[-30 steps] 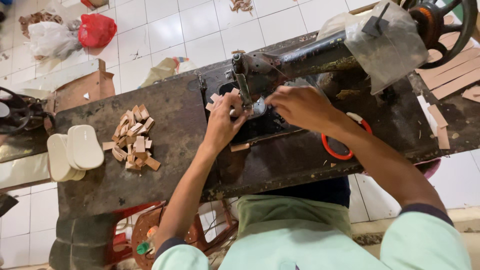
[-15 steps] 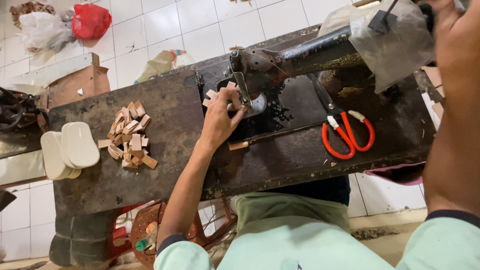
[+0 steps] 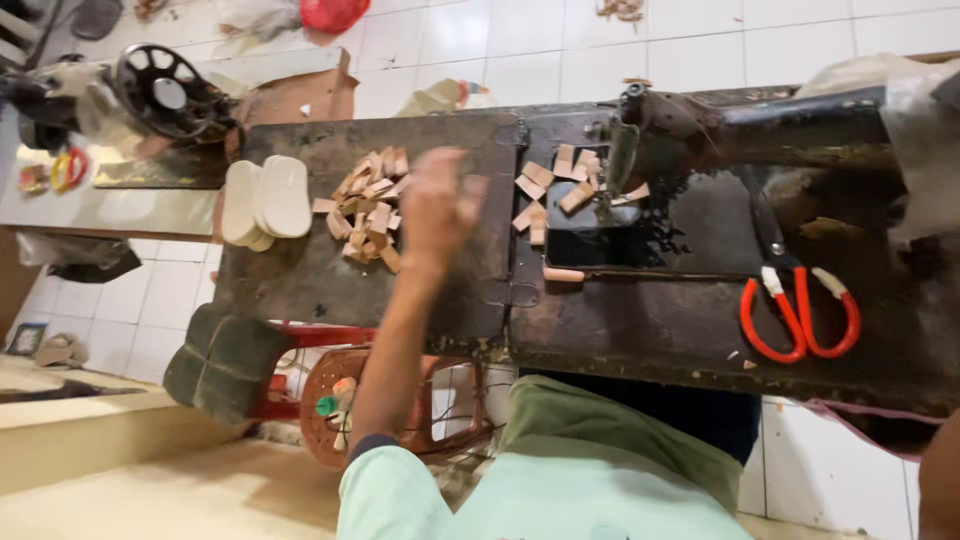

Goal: The person sits at a treadle sewing machine and stitches small leather pieces one after another, feeding each piece under the needle and guiding it while sewing. Sewn pieces are placed on a growing pile on the workbench beside the machine.

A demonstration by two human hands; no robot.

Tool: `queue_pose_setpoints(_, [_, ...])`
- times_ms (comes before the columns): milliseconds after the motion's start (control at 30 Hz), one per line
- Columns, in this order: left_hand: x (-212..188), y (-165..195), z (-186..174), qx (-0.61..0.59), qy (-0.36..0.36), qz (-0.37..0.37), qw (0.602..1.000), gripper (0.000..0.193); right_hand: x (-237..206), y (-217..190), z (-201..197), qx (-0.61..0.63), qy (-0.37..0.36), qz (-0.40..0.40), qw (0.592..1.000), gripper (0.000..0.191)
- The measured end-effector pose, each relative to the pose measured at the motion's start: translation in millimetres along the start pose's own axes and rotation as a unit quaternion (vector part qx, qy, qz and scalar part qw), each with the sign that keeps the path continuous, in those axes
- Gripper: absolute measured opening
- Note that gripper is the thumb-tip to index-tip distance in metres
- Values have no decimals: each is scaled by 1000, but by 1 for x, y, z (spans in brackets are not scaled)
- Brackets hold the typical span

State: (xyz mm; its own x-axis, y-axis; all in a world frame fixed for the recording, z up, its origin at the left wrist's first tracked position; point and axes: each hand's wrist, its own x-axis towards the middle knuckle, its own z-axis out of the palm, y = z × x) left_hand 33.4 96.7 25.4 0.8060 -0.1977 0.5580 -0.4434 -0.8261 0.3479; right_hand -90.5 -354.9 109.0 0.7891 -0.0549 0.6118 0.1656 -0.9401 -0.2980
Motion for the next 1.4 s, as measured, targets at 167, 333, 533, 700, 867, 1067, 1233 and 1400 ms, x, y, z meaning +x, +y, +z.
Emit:
queue_pose_setpoints(167, [15, -71, -28, 206, -16, -75, 976, 31, -32, -66, 9, 141, -48, -57, 987, 19])
queue_pose_setpoints(333, [29, -69, -29, 224, -77, -134, 962, 31, -35, -95, 78, 142, -214, -59, 965, 28])
queue_pose_setpoints(533, [18, -25, -42, 115, 69, -69, 989, 13, -28, -65, 122, 208, -195, -118, 951, 38])
queue_pose_setpoints(700, [-19, 60, -8, -262, -105, -120, 952, 17, -12, -47, 148, 149, -201, -196, 948, 52])
queue_pose_setpoints(867, [-34, 108, 40, -267, -106, -6, 958, 18, -11, -47, 148, 206, -235, -89, 946, 40])
queue_pose_setpoints(1067, [-32, 96, 39, -134, -123, 189, 965, 29, -11, -52, 130, 271, -183, -112, 938, 34])
queue_pose_setpoints(1233, [-28, 91, 36, -150, -120, 197, 961, 24, -5, -67, 137, 268, -208, -60, 939, 28])
queue_pose_setpoints(1400, [-32, 94, 42, -155, -95, 193, 964, 23, 2, -75, 159, 170, -186, -79, 965, 23])
